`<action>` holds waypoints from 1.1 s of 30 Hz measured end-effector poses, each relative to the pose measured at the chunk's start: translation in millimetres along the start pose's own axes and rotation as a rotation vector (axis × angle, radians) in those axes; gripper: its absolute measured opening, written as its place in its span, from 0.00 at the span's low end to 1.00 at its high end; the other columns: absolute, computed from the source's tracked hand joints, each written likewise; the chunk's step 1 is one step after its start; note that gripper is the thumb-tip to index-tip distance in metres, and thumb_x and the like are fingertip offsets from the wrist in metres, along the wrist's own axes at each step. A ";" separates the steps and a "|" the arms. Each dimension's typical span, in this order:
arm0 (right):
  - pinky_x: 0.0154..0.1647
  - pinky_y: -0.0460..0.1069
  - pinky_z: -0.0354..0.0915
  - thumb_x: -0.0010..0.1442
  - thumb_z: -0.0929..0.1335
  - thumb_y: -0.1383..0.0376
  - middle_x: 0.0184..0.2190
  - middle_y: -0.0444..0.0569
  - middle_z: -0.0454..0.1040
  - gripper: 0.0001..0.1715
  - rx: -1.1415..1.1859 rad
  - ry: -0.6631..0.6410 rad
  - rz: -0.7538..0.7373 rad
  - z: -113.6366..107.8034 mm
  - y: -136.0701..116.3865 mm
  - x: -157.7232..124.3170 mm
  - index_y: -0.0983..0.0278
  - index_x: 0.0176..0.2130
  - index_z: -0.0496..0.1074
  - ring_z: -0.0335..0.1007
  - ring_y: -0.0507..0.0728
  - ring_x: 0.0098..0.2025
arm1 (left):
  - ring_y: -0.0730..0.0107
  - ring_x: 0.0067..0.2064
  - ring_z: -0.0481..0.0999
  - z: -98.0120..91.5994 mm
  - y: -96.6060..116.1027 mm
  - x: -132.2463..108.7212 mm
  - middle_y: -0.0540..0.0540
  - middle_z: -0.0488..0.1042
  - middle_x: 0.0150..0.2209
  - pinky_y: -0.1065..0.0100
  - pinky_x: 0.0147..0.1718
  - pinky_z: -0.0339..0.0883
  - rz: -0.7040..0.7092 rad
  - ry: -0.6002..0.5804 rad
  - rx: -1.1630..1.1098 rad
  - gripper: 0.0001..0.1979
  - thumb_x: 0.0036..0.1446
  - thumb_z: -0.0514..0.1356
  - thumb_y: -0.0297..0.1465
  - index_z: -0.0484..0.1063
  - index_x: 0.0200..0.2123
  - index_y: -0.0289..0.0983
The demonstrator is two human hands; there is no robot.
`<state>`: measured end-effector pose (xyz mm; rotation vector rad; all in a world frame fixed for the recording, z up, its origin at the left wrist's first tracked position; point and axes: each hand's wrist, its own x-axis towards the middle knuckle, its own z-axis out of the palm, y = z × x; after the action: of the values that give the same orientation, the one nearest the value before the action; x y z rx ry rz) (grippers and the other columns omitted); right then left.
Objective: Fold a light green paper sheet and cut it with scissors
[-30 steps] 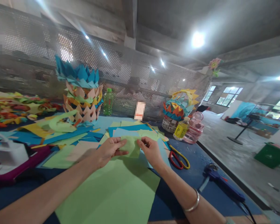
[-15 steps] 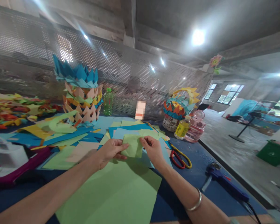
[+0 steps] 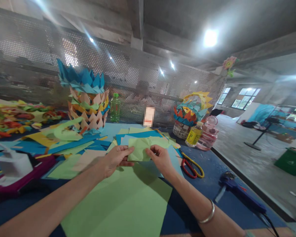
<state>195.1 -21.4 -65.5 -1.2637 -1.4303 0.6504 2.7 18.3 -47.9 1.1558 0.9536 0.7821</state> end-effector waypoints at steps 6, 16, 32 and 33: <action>0.25 0.47 0.55 0.51 0.68 0.47 0.21 0.40 0.61 0.21 -0.004 0.013 -0.009 -1.1 -0.3 0.6 0.60 0.24 0.64 0.52 0.51 0.25 | 0.62 0.32 0.83 0.4 1.0 -0.6 0.44 0.82 0.31 0.68 0.30 0.74 -0.005 -0.020 -0.021 0.18 0.46 0.73 0.43 0.77 0.32 0.37; 0.26 0.47 0.56 0.52 0.68 0.51 0.23 0.42 0.64 0.17 0.003 0.003 -0.023 -0.9 1.6 -0.1 0.60 0.25 0.66 0.56 0.52 0.26 | 0.69 0.23 0.77 7.5 11.7 -9.8 0.53 0.73 0.19 0.66 0.30 0.75 0.000 0.032 -0.001 0.19 0.50 0.72 0.44 0.72 0.23 0.37; 0.27 0.47 0.55 0.52 0.68 0.50 0.21 0.40 0.61 0.19 -0.023 -0.038 -0.031 -0.6 1.5 -0.5 0.61 0.24 0.63 0.55 0.51 0.26 | 0.73 0.26 0.76 6.5 16.5 -15.1 0.53 0.76 0.26 0.67 0.33 0.73 0.102 0.106 0.029 0.12 0.66 0.62 0.35 0.75 0.32 0.33; 0.27 0.47 0.55 0.53 0.68 0.50 0.21 0.40 0.60 0.19 -0.029 -0.042 -0.028 -0.6 1.9 -0.4 0.60 0.24 0.63 0.55 0.51 0.26 | 0.73 0.26 0.76 6.8 16.4 -14.8 0.53 0.76 0.26 0.67 0.33 0.73 0.102 0.113 0.032 0.12 0.67 0.61 0.35 0.75 0.33 0.33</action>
<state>196.2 -21.4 -67.2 -1.2565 -1.4941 0.6431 2.5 6.4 -28.2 1.2057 1.0093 0.9255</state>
